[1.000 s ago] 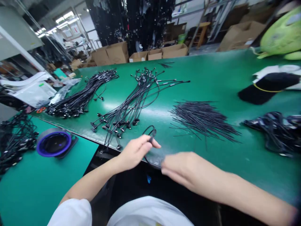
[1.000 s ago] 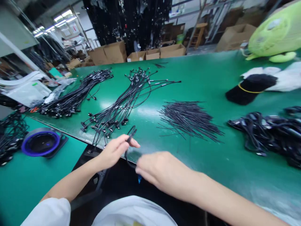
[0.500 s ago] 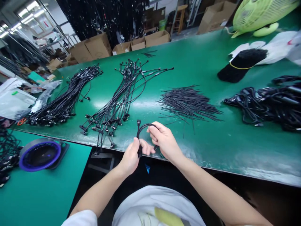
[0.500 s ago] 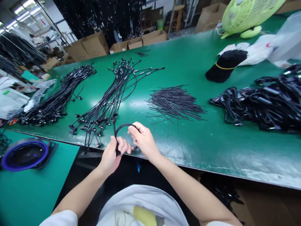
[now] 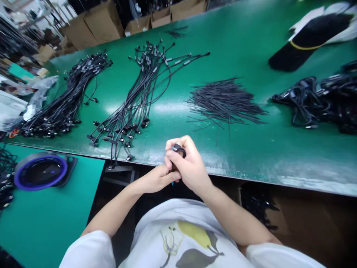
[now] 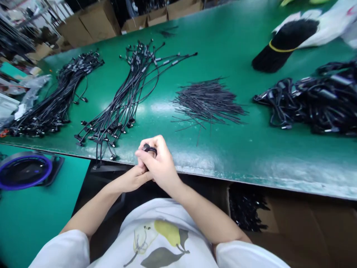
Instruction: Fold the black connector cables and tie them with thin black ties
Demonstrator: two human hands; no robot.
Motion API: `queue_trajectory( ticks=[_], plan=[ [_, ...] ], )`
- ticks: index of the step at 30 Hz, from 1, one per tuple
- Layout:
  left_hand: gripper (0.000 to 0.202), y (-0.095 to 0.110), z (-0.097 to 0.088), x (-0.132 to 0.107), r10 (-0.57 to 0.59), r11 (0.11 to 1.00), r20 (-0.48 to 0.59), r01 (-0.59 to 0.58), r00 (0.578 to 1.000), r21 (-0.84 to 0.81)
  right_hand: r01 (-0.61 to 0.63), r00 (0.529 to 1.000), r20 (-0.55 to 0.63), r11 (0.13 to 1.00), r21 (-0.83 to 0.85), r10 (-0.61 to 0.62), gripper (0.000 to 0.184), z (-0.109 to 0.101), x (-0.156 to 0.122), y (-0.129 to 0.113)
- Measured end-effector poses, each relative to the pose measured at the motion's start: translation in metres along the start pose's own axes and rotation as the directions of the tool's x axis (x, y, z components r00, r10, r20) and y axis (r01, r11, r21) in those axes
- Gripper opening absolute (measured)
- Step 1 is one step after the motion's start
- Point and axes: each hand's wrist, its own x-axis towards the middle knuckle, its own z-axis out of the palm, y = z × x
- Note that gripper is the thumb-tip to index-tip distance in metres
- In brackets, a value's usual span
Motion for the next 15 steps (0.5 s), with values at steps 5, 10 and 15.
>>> queue_trajectory(
  ticks=[5,10,15],
  plan=[
    [0.051,-0.004,0.011,-0.004,-0.059,0.934,0.036,0.068,0.998,-0.351,-0.048,0.982,0.184,0.999,0.021,0.044,0.022,-0.007,0.015,-0.005],
    [0.040,0.009,0.026,-0.001,-0.206,0.646,0.058,0.181,0.977,-0.742,-0.075,0.981,0.187,0.983,0.170,0.043,0.029,-0.013,0.030,-0.007],
    [0.044,0.012,0.029,0.004,-0.243,0.539,0.080,0.203,0.967,-0.818,-0.255,0.966,0.119,0.912,0.321,0.228,0.035,-0.020,0.034,-0.015]
  ],
)
